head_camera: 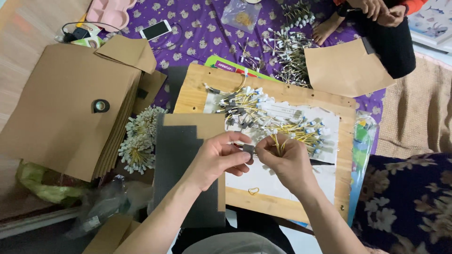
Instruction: Assembling small gold-colored components onto a black strip on a wooden board
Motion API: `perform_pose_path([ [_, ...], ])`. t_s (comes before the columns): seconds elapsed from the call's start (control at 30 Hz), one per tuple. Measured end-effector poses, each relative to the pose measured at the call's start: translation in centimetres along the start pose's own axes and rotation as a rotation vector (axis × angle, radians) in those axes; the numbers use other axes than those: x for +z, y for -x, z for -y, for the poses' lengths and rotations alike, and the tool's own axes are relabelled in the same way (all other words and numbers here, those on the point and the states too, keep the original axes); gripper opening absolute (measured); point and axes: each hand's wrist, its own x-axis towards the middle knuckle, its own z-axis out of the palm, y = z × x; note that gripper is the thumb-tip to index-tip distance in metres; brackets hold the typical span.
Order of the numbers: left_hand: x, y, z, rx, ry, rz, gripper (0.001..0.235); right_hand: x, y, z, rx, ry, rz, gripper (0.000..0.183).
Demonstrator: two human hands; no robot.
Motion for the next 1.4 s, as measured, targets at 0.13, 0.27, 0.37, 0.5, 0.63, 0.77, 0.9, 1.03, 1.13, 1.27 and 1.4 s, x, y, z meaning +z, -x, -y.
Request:
perform_pose_path([
  [0.13,1.1,0.0,-0.7,0.025,-0.039,-0.096,0.059,0.2,0.7,0.2,-0.010,-0.063,-0.001,0.009],
  [0.27,0.7,-0.9,0.5,0.034,0.102,-0.115,0.052,-0.3,0.5,-0.5,-0.063,-0.018,-0.012,0.007],
  [0.37,0.4,-0.9,0.8,0.001,0.324,-0.080,0.039,-0.3,0.3,-1.6,-0.090,0.062,-0.002,0.007],
  [0.5,0.2,-0.1,-0.8,-0.029,0.381,-0.025,0.035,-0.7,0.7,-0.4,-0.029,0.181,0.009,0.014],
  [0.63,0.4,0.8,-2.3,0.065,0.094,0.018,0.048,-0.4,0.4,-0.5,0.019,0.213,0.035,0.011],
  [0.77,0.9,2.0,-3.2,0.283,-0.240,0.051,0.048,0.5,0.6,0.3,0.064,0.099,0.061,0.012],
  [0.9,1.0,1.9,-2.1,0.477,-0.537,-0.012,0.034,0.6,0.7,0.0,0.036,-0.071,0.093,0.012],
  [1.03,-0.3,0.8,-1.2,0.458,-0.521,-0.035,0.027,-0.4,1.7,1.0,0.096,-0.187,0.209,0.032],
  [1.13,-0.9,-0.2,-1.4,0.266,-0.433,0.038,0.029,-2.5,1.6,-0.1,0.187,-0.360,-0.031,0.034],
  [1.27,-1.7,-5.0,-2.7,0.186,-0.295,-0.103,0.030,-6.0,0.6,-4.1,0.193,-0.357,-0.177,0.035],
  [1.4,-4.3,-11.8,-0.5,0.154,-0.258,-0.257,0.017,-5.1,1.3,-3.0,0.284,-0.283,-0.020,0.042],
])
